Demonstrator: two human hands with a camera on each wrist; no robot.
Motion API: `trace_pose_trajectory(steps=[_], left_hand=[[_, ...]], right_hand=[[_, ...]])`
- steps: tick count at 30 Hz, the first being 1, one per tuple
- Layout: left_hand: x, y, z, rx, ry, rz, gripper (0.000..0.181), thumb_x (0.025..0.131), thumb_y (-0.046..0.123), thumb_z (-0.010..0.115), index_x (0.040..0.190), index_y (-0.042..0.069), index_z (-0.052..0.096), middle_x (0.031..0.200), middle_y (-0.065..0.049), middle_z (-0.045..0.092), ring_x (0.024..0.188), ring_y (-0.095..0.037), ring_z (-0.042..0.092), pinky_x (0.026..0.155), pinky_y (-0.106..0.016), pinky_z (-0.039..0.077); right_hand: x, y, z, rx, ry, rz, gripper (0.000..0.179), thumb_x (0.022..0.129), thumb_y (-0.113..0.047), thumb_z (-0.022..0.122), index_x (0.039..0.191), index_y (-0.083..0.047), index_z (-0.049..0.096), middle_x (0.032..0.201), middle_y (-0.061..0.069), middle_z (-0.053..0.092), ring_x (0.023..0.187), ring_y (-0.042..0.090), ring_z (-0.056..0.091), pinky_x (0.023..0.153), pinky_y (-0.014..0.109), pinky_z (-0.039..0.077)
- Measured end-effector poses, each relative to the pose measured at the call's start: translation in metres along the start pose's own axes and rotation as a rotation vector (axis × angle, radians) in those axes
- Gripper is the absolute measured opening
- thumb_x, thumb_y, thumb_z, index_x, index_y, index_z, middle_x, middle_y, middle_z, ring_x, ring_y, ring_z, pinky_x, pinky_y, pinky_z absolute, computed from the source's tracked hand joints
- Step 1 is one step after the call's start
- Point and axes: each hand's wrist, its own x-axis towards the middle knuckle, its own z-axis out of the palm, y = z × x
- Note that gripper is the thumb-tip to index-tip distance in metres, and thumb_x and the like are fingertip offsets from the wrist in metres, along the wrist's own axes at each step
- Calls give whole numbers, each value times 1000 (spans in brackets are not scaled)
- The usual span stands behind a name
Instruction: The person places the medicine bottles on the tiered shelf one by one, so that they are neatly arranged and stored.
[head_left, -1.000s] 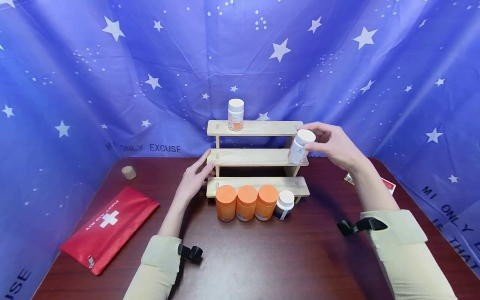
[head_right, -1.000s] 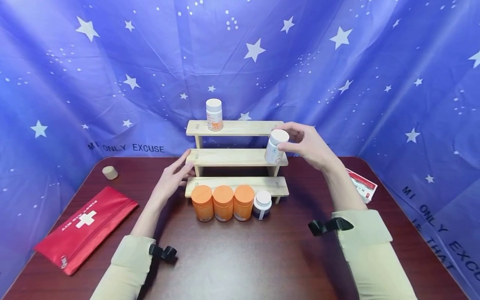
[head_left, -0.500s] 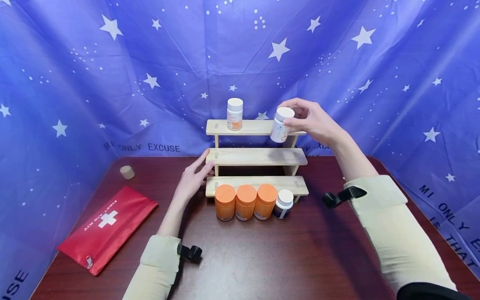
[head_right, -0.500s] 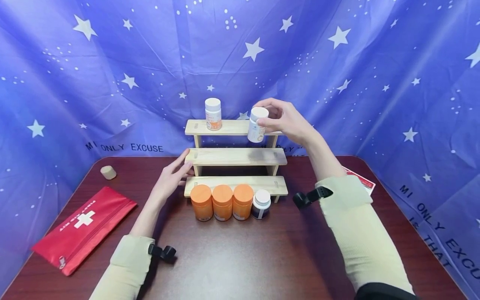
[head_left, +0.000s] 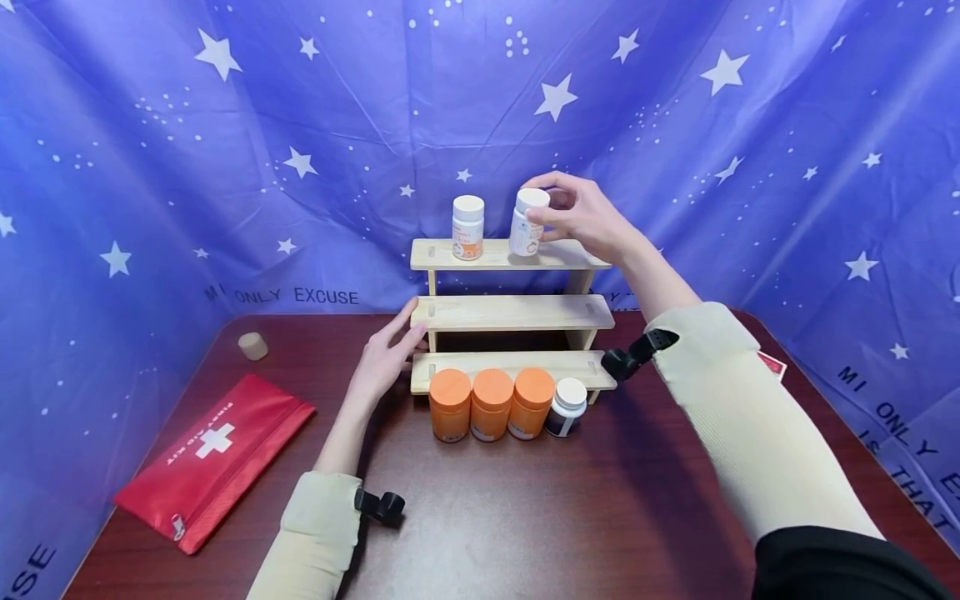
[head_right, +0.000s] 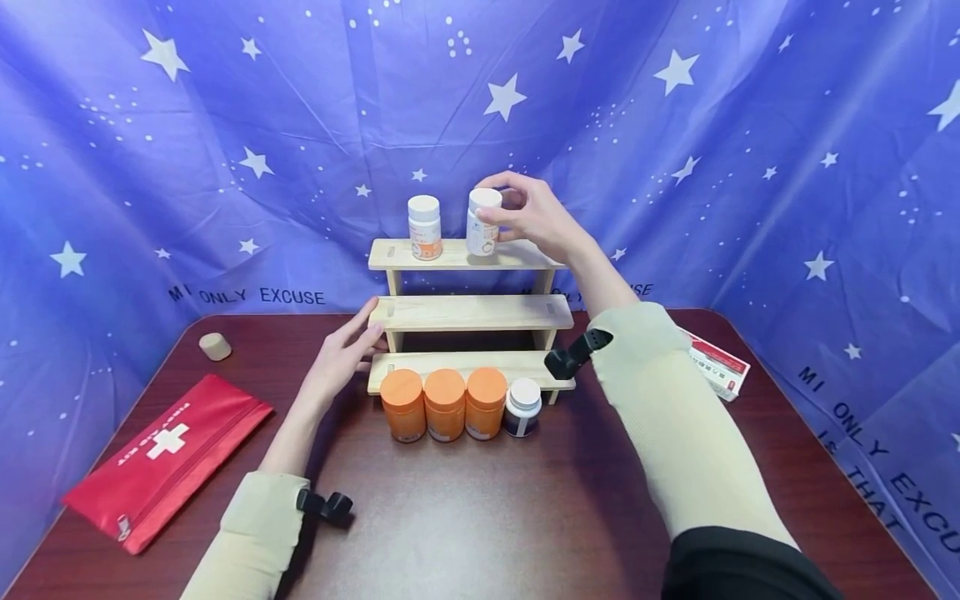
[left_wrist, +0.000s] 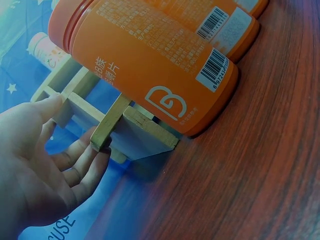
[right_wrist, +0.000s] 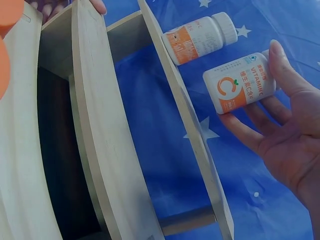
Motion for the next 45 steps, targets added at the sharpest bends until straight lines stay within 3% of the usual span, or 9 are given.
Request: trace_pose_trajectory(steps=[9,17,27,38,42,45], left_hand=[[-6,2,0,0,27,41,56,103,52,57,155,48,38,115,-26,74,113,-35,72,88,-44,62],[-6,1,0,4,26,42,58,103,51,57,157,45,37,114,-25,75,114,-34,72,89,-45,62],[-5,2,0,1,19,29,55,103,51,57,154,51,37,116,-25,74,115,-35,71,91,-45,62],[-28,41,-3,12,-12,17,56,108,33,52,161,31,34,119,-31,71,118,-41,69,93,-46,61],[-22,32,-2,2,-10,9,56,108,35,53,161,34,33,120,-31,71,119,-41,68,94,-47,61],[-13,18,-1,-11,-3,7,56,106,41,55,159,41,34,121,-29,71,119,-39,69,95,-48,60]], right_hand=[[14,3,11,18,52,35,30,96,-8,72,125,-14,65,102,2,69,98,16,68,76,31,64],[18,10,16,-28,55,55,33,95,-11,73,127,-14,64,104,1,69,100,15,66,77,33,65],[16,17,18,-61,72,65,35,95,-16,75,128,-16,64,108,2,67,104,17,65,78,30,64],[15,19,18,-64,85,55,38,95,-15,75,131,-16,64,109,2,69,101,15,67,78,30,64],[14,19,19,-64,83,64,41,94,-15,76,133,-15,63,113,2,69,102,15,66,78,29,63],[14,18,19,-68,79,74,42,95,-15,75,135,-14,62,114,2,68,103,14,66,79,28,63]])
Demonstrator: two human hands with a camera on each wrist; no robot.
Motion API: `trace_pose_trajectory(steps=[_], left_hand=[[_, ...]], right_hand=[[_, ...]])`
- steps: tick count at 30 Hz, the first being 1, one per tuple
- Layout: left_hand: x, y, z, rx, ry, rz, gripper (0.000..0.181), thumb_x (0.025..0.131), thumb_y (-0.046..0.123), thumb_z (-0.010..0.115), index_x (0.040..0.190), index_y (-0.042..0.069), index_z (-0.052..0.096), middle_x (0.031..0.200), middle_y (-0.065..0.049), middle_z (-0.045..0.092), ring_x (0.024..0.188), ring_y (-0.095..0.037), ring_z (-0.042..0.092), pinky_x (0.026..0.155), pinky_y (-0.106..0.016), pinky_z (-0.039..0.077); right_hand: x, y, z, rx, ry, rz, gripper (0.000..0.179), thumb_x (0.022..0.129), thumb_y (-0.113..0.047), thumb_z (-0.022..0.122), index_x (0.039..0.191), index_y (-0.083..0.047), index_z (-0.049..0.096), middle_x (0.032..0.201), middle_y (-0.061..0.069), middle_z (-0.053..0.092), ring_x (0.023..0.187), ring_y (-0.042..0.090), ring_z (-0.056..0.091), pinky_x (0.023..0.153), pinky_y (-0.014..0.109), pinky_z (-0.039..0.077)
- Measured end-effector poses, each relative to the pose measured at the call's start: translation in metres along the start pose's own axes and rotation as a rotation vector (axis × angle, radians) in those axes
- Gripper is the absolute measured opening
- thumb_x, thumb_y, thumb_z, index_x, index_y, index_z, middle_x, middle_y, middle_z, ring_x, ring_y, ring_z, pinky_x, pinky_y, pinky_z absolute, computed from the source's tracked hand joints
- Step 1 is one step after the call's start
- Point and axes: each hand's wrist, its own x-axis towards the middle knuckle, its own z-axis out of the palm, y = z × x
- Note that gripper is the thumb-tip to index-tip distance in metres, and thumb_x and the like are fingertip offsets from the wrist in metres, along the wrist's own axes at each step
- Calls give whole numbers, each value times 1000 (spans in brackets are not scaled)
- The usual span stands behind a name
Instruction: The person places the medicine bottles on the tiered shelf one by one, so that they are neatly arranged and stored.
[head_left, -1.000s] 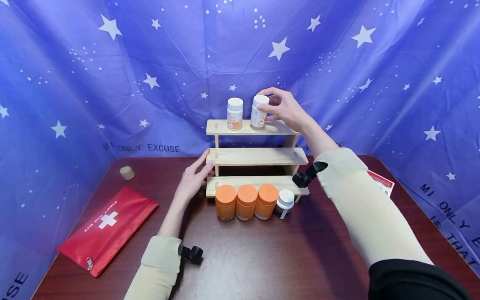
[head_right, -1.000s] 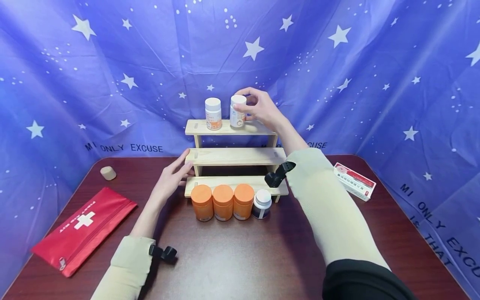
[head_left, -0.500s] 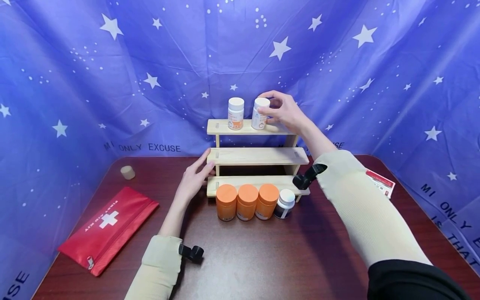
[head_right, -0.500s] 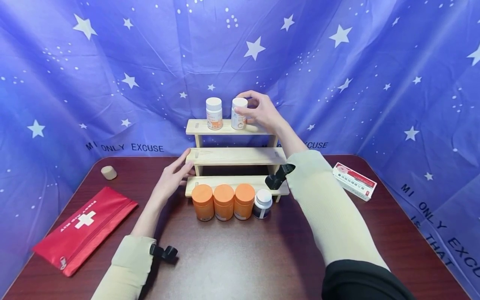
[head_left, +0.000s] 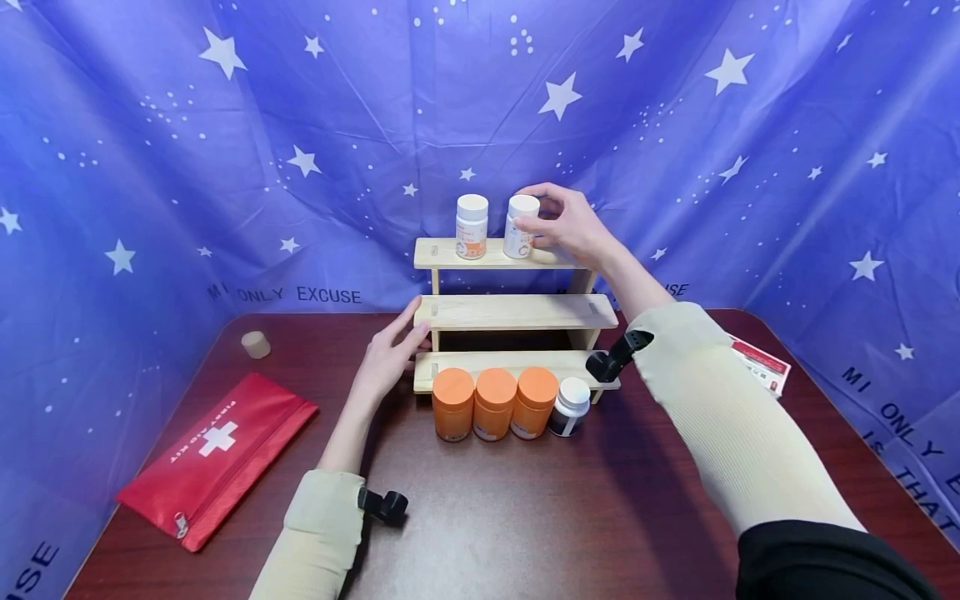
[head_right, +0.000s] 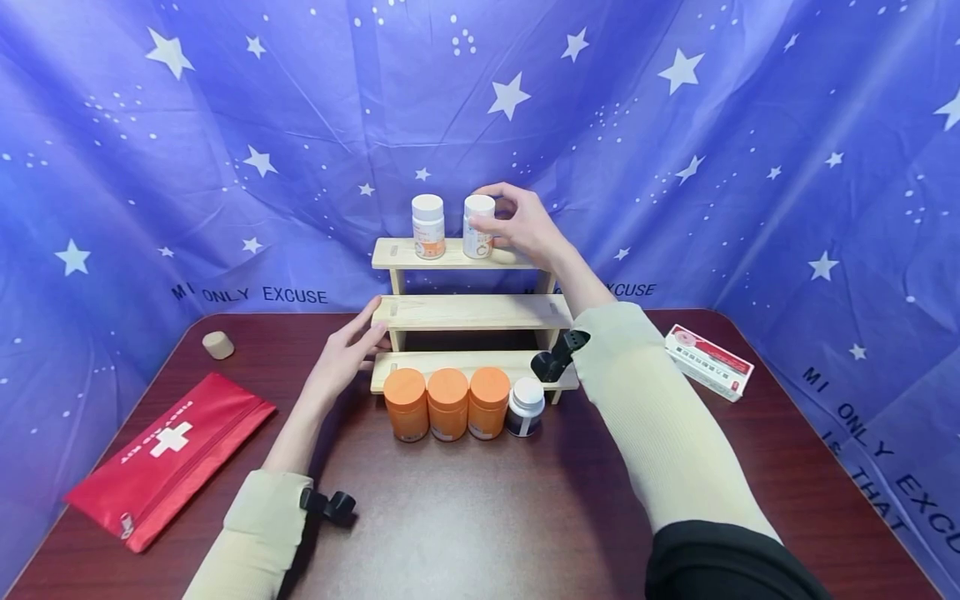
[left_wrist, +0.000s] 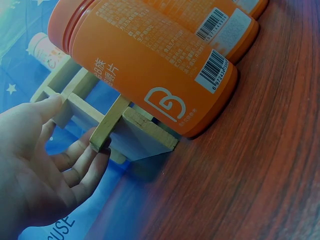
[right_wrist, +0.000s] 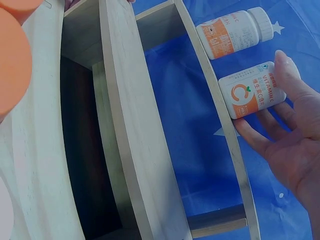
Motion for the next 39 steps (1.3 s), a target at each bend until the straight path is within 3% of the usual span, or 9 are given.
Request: trace_pose_trajectory(steps=[6,14,19,26,33,39], left_hand=[[8,-16,1,6,17,27,55,103,52,56,154,52,36,117,-25,74,115,-33,71,92,-45,62],[7,-18,1,26,37,41,54,103,54,56,153,54,37,111,-20,76,109,-28,74,88,-41,63],[6,-17,1,26,38,38,54,103,54,56,153,55,37,111,-19,76,108,-28,74,89,-44,62],[7,-17,2,17,32,37,54,103,53,56,153,52,38,113,-22,75,111,-31,73,91,-48,62],[9,-16,2,16,23,14,55,106,43,54,158,42,35,115,-26,74,113,-35,72,93,-52,60],[-11,13,0,25,13,20,56,108,37,54,160,35,35,116,-28,73,114,-37,71,93,-51,60]], right_hand=[[0,0,0,7,3,17,44,95,-15,75,136,-9,60,111,1,66,99,13,66,80,27,63],[0,1,1,-8,10,24,47,95,-16,74,138,-8,58,116,3,65,105,15,65,83,28,63],[-1,1,2,-5,11,20,47,96,-16,74,139,-8,58,117,3,64,107,16,65,85,29,63],[-4,-1,0,1,19,21,51,93,-18,77,140,-12,58,121,3,65,109,17,65,87,31,63],[-12,3,-5,41,52,-8,53,95,-22,76,143,-12,56,122,3,64,108,17,67,98,44,60],[-25,11,-11,131,102,-11,53,94,-27,76,142,-12,58,121,2,67,119,26,65,107,49,54]])
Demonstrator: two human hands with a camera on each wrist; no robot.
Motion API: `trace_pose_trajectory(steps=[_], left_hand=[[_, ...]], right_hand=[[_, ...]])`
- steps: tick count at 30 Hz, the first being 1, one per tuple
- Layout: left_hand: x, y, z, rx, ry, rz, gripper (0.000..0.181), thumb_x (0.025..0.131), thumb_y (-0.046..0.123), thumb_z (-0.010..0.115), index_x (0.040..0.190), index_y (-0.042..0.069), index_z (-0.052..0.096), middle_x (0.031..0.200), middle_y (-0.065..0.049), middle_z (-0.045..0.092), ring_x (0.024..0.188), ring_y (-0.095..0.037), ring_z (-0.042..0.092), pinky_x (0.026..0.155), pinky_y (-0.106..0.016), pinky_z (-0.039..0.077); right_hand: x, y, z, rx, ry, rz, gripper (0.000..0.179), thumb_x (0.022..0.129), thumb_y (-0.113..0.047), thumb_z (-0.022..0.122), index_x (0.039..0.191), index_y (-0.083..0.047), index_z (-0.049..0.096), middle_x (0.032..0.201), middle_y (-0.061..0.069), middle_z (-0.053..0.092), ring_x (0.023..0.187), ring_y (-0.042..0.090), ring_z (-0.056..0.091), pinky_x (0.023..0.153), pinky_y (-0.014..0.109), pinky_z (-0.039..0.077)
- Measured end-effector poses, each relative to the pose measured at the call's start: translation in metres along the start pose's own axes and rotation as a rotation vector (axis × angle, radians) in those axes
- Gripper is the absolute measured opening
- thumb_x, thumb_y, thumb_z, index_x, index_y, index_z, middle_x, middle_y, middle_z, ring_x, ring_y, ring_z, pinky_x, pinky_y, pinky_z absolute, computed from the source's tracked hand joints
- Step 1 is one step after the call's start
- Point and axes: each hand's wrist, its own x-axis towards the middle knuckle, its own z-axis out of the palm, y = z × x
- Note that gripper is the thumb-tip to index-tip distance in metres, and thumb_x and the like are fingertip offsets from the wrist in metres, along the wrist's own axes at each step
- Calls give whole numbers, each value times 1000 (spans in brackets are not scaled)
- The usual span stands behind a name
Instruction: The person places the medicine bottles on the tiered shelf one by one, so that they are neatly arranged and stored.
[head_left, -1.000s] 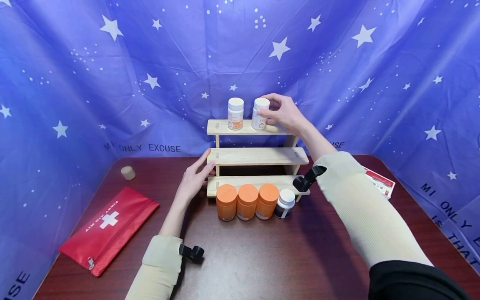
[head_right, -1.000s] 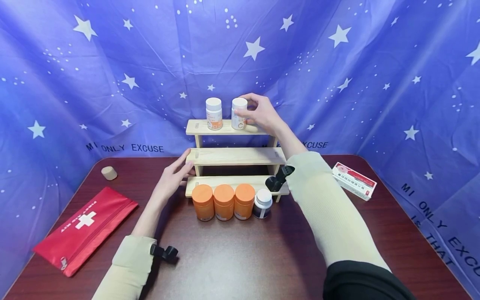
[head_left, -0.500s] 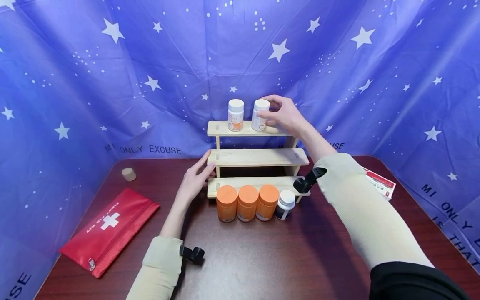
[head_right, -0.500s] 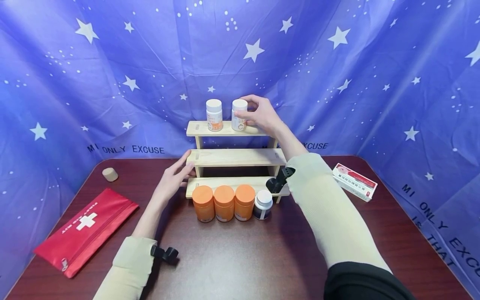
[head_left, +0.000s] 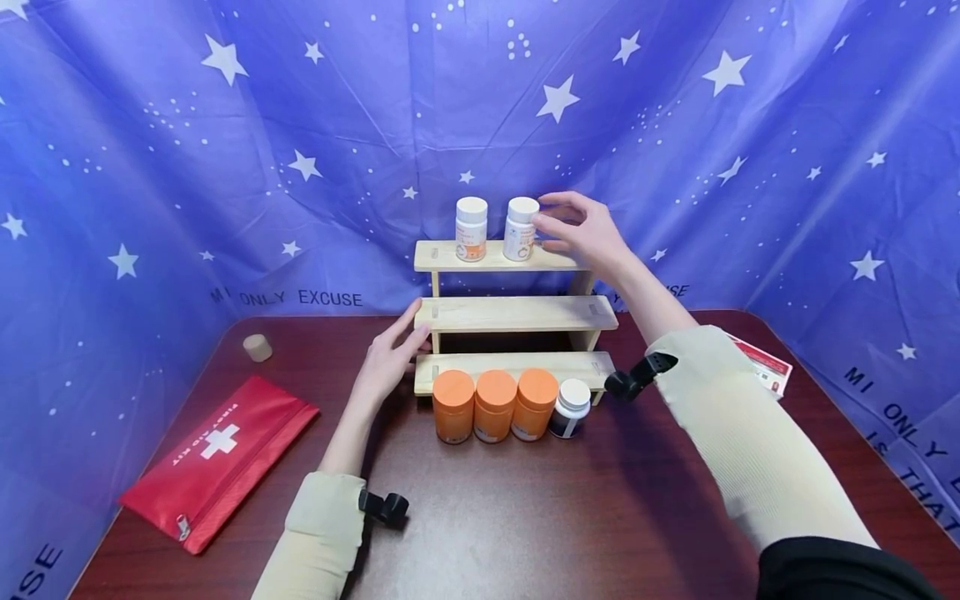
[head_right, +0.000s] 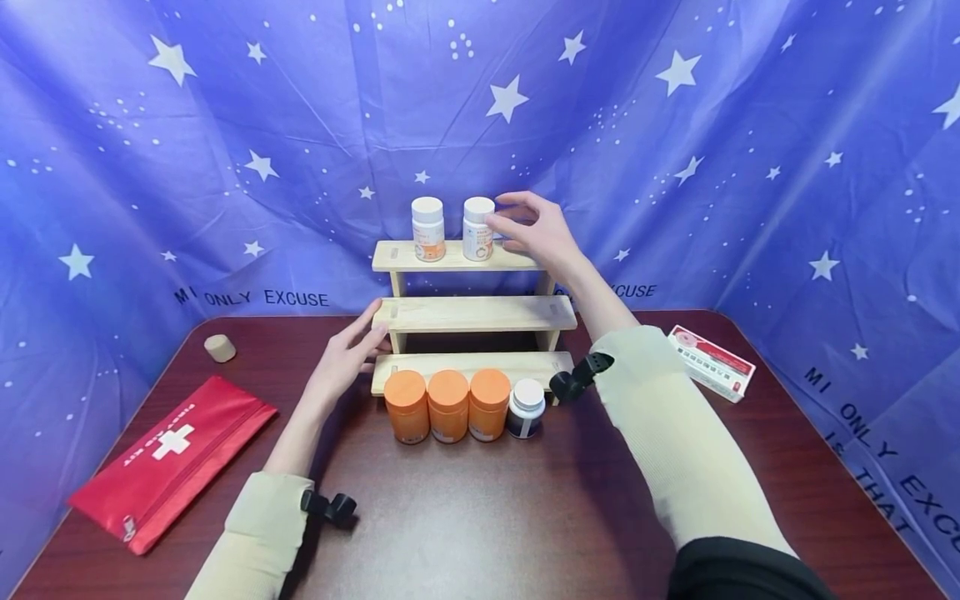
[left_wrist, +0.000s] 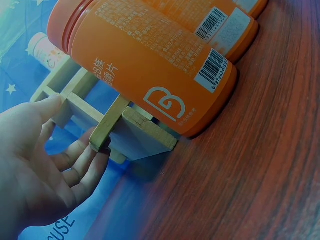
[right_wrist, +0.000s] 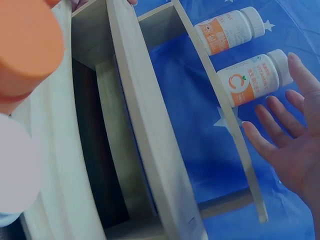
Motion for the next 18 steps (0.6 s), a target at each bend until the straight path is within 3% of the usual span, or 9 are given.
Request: trace_pose_trajectory(steps=[2,9,15,18], left_hand=[[-4,9,-1,-3,-9,-7,56,108,33,53,161,31,34,117,-30,72,116,-39,70,96,-54,58],[14,-22,2,-19,2,-10,56,106,45,55,157,45,34,118,-26,73,116,-37,70,94,-51,60],[17,-30,2,-5,21,16,54,102,55,56,153,53,37,114,-21,76,111,-31,73,89,-44,62],[16,-30,2,1,25,25,55,102,56,56,153,54,37,112,-20,76,109,-29,73,87,-43,62]], right_hand=[[-5,3,-3,20,14,-9,56,94,-27,76,143,-10,57,122,2,67,120,26,65,107,48,54],[-27,14,-12,90,58,-83,60,94,-25,76,144,-2,54,136,18,63,122,30,66,96,38,61],[-46,21,-16,158,90,-128,52,96,-23,75,140,-1,57,122,8,70,110,21,72,93,33,62],[-55,25,-17,208,100,-150,46,96,-20,74,136,-2,60,120,13,71,107,19,73,92,32,62]])
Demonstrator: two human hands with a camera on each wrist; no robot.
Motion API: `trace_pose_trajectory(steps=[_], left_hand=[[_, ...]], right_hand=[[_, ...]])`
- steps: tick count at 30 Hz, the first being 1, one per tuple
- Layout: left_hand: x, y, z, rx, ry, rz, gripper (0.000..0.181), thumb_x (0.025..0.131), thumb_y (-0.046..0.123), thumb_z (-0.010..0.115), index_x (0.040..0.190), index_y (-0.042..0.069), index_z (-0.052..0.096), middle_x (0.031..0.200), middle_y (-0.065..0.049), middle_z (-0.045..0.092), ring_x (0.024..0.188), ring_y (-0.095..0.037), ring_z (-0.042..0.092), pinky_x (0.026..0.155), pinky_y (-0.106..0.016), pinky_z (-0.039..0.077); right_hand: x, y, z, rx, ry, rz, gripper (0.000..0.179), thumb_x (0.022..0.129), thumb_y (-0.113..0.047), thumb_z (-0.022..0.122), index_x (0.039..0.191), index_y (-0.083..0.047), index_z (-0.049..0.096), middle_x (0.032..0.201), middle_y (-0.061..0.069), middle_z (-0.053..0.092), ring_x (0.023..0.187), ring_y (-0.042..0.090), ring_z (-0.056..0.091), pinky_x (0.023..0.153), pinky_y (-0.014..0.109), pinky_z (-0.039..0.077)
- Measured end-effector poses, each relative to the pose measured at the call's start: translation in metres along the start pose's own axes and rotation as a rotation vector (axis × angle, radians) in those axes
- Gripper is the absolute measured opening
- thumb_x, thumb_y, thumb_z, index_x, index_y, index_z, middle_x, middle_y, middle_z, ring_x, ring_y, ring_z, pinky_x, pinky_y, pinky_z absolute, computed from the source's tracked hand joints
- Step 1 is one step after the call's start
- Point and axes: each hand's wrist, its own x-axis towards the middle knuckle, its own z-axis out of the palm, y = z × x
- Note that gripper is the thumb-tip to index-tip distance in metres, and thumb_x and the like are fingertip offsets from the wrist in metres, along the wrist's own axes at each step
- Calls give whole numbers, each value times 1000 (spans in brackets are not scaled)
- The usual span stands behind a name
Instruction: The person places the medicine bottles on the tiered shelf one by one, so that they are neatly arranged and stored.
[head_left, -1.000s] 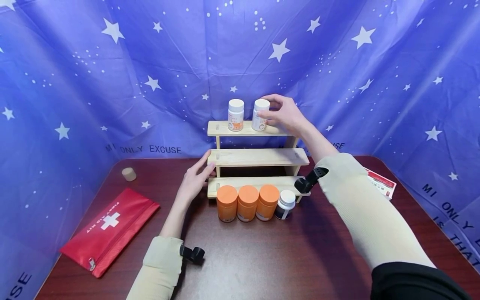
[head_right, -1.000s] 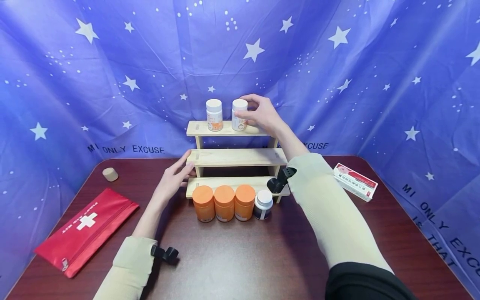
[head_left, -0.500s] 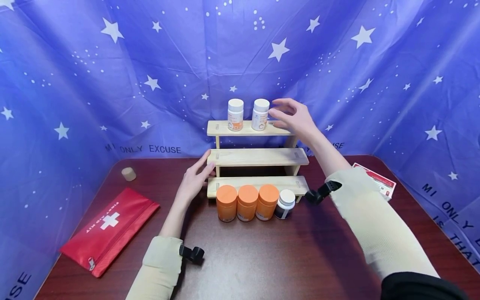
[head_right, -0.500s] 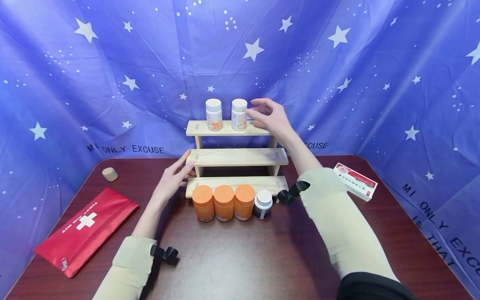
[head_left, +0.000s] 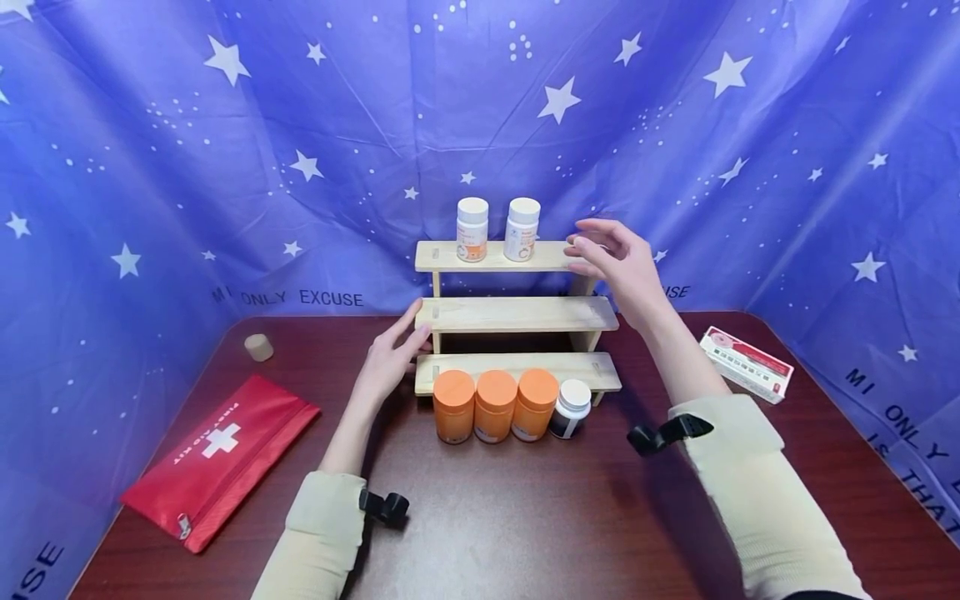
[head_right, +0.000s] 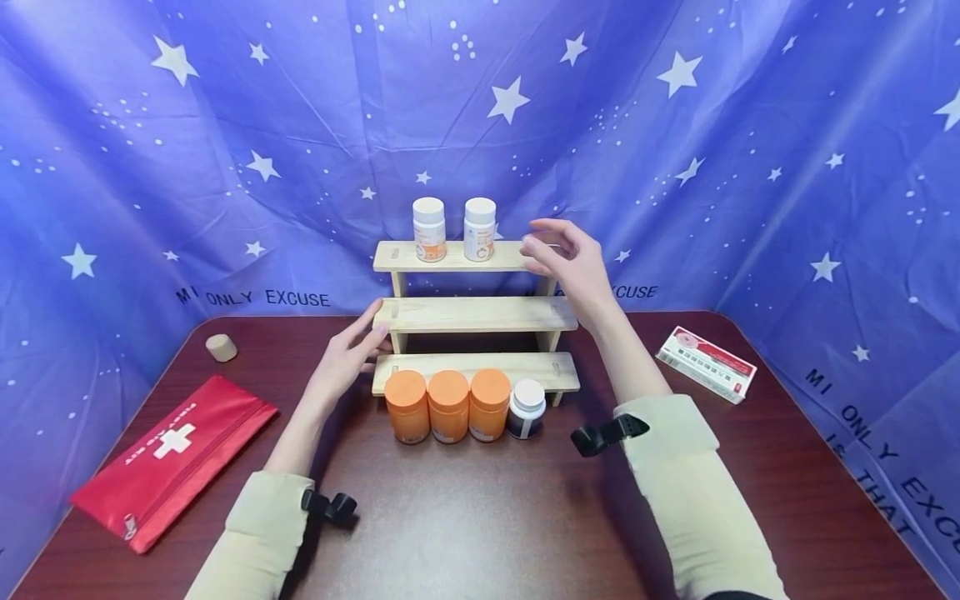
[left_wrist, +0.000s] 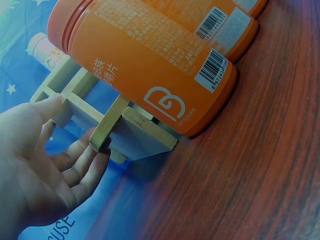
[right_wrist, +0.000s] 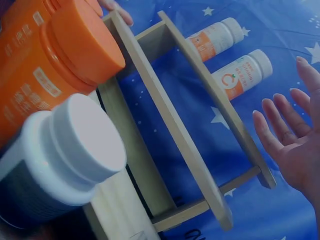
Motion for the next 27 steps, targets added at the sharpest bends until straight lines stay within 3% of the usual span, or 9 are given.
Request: trace_pose_trajectory(steps=[7,17,27], left_hand=[[0,-1,0,-1,1,-3,53,101,57,56,150,59,36,112,-17,77,108,-26,74,87,-41,63],[1,0,0,-1,2,-1,54,101,57,57,151,58,36,112,-17,77,108,-27,74,88,-43,62],[1,0,0,7,1,3,55,101,58,57,152,56,37,113,-19,76,108,-28,74,90,-45,62]], right_hand=[[-30,7,-7,41,-29,-19,43,99,-13,70,136,4,58,116,14,72,106,25,75,91,34,62],[-68,26,-21,71,-68,-5,41,101,-6,64,137,10,53,115,9,72,107,19,74,92,35,62],[-101,45,-24,-25,-148,7,39,101,-2,62,137,10,53,116,11,72,106,17,74,92,35,62]])
